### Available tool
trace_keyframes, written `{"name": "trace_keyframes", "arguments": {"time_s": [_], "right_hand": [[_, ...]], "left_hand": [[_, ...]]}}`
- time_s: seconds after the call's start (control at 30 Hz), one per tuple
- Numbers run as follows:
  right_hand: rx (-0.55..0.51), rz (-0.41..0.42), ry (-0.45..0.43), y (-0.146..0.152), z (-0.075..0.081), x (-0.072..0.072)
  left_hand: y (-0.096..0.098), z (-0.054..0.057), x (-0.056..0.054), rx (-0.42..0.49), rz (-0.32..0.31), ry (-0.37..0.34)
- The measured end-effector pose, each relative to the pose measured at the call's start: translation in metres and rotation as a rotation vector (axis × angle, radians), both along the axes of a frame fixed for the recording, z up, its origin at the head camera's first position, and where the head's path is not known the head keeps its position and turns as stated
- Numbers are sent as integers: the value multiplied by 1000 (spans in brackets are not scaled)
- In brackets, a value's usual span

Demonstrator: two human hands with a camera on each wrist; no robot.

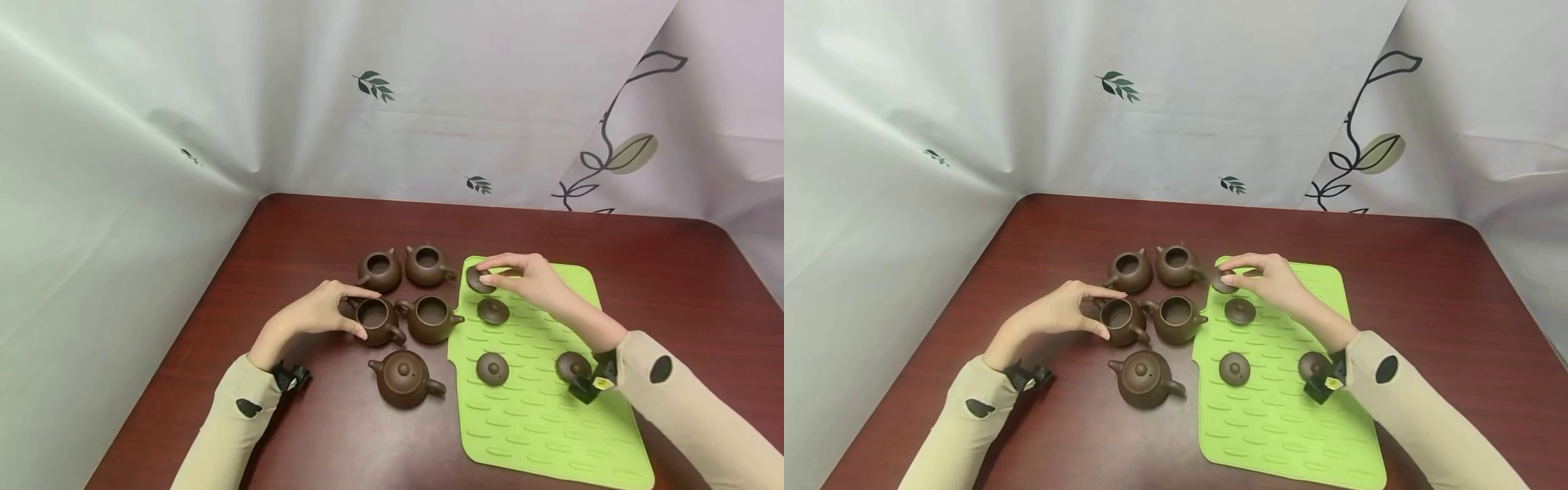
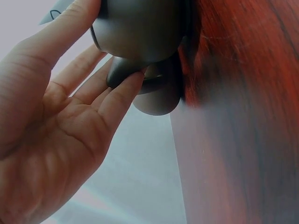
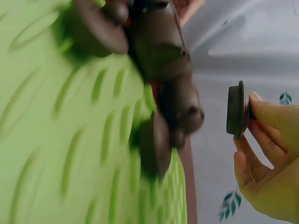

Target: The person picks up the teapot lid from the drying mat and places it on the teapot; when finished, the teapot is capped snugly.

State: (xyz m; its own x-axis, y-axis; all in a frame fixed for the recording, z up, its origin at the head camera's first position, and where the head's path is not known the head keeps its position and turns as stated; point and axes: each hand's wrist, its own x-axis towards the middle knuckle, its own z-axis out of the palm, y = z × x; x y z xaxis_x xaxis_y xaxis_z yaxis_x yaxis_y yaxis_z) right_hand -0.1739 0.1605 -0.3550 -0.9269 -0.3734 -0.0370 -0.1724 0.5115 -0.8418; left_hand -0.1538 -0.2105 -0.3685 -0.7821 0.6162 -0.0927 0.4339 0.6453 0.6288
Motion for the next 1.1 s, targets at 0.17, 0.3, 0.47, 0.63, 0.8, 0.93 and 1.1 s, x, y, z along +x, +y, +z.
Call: {"name": "trace_keyframes", "arguments": {"time_s": [0.17,0.3,0.47,0.63,0.8,0.93,1.1], "right_hand": [[-40,67,8,-30,5,-3],[-26,122,49,-54,6,-5],[-52,180,-2,-83,3,-3],[-59,223,-19,-105,-2,1],[-32,334,56,-125,-2,1],[20,420,120,-138,-1,2],[47,457,191,-149,-1,4]], "left_hand": [[2,0,-2,-8,-8,13],[4,2,-2,-18,-6,23],[2,1,-1,-17,-1,13],[0,0,0,19,-17,29],[-3,0,0,36,-17,43],[-2,-1,0,43,-13,22],[-1,-2,-1,48,-10,15]]}}
